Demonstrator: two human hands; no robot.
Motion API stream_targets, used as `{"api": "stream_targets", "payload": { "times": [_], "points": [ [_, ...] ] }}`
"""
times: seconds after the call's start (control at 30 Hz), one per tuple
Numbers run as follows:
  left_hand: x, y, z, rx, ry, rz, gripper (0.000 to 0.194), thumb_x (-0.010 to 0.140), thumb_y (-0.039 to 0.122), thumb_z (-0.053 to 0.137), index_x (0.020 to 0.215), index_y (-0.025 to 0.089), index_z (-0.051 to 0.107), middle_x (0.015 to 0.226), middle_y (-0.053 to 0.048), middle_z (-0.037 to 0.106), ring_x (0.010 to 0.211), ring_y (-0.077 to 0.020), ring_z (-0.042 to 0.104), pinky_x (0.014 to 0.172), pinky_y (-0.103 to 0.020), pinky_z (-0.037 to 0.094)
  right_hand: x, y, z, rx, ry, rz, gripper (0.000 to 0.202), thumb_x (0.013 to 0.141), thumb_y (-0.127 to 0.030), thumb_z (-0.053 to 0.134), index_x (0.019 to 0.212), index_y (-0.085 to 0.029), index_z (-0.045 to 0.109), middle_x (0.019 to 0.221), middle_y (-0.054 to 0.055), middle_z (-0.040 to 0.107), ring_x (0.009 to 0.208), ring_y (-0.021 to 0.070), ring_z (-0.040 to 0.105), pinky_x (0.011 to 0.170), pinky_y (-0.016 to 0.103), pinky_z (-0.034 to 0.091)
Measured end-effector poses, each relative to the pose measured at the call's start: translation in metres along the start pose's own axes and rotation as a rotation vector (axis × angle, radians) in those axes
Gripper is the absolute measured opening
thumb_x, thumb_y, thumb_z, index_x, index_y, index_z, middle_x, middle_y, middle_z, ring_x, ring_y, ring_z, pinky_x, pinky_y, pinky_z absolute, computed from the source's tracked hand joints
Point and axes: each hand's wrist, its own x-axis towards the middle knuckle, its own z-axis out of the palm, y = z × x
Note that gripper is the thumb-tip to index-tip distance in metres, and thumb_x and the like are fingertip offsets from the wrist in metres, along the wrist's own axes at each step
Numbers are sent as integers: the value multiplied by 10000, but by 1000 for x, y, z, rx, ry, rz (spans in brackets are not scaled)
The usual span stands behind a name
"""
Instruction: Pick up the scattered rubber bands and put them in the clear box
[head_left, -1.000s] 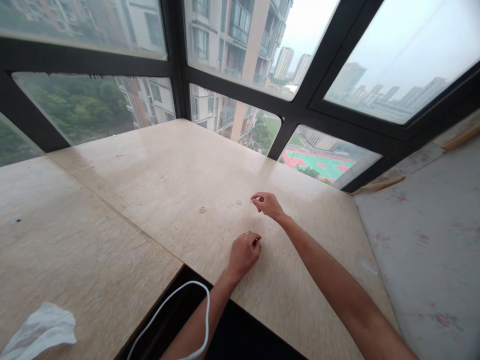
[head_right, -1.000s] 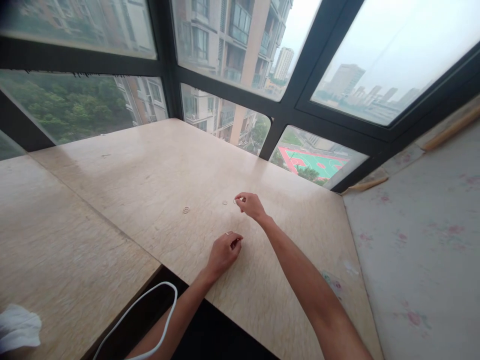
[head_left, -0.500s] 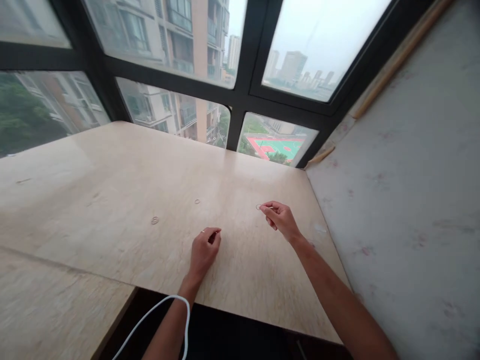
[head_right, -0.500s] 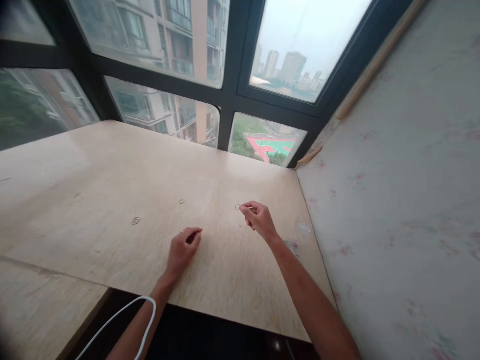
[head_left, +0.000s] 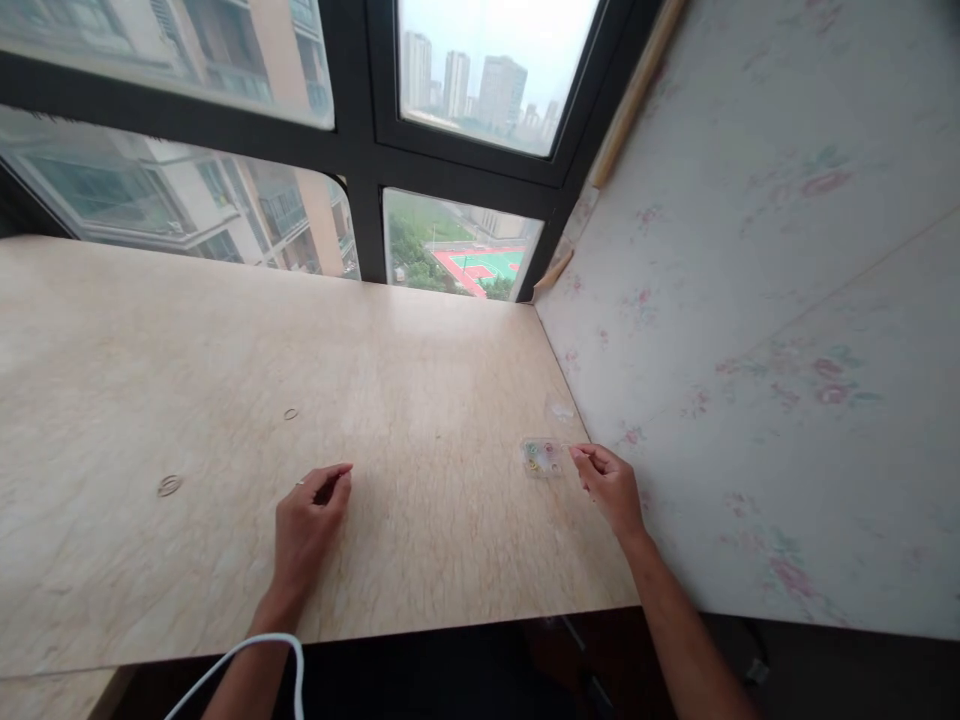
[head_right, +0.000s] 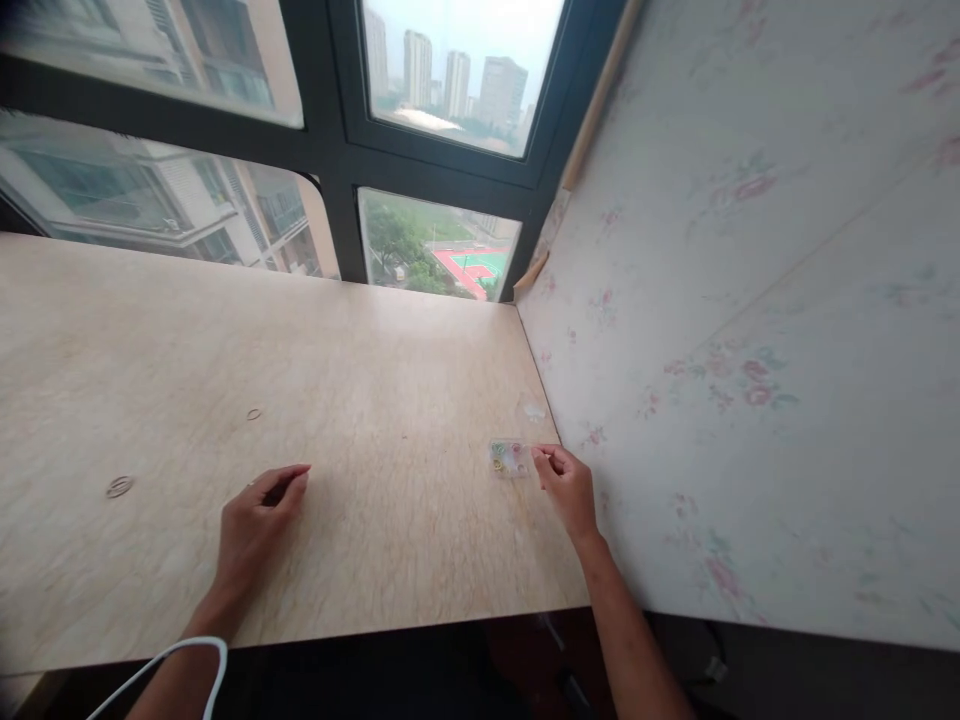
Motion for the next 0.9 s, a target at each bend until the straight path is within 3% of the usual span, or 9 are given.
{"api": "stream_targets", "payload": {
  "times": [0.13, 0.3, 0.5, 0.63, 0.77, 0.9],
  "points": [
    [-1, 1, 0, 27, -4, 5, 284, 774, 402, 555, 896, 191, 700, 927, -53, 710, 836, -222, 657, 790, -332, 526, -5, 11, 1, -138, -27, -72, 364, 794, -443, 568, 925, -138, 716, 445, -72, 376, 415, 98, 376, 421, 213, 306],
    [-3, 0, 1, 26, -7, 3, 284, 783, 406, 555, 903, 191, 697, 937, -53, 707, 849, -219, 654, 796, -331, 523, -22, 15, 7, -112, 87, -130, 361, 847, -444, 531, 932, -144, 714, 478, -52, 455, 429, 104, 404, 426, 214, 328],
    [-1, -4, -6, -64, -80, -65, 297, 783, 422, 569, 913, 186, 692, 905, -50, 707, 820, -199, 657, 746, -301, 525, -51, 24, 25, -149, -125, -339, 313, 873, -402, 512, 925, -182, 729, 667, 24, 690, 529, 137, 609, 546, 224, 503],
    [28, -15, -23, -7, -51, -76, 318, 781, 427, 552, 930, 174, 675, 814, -38, 688, 693, -172, 628, 656, -281, 514, -56, 32, 27, -186, -121, -416, 297, 880, -390, 522, 948, -186, 727, 791, 54, 741, 620, 160, 681, 628, 232, 552],
    [74, -32, -45, 279, 82, -49, 306, 761, 317, 517, 981, 159, 661, 842, -45, 667, 669, -169, 604, 708, -297, 498, -53, 38, 27, -224, -136, -488, 299, 888, -393, 519, 940, -182, 724, 842, 61, 752, 669, 168, 705, 641, 222, 560],
    [112, -35, -50, 608, -40, -6, 357, 794, 288, 486, 1072, 146, 659, 933, -95, 650, 838, -227, 622, 787, -324, 465, -52, 39, 29, -254, -147, -535, 317, 891, -412, 506, 930, -196, 734, 849, 64, 755, 671, 175, 710, 629, 230, 565]
  ]
}}
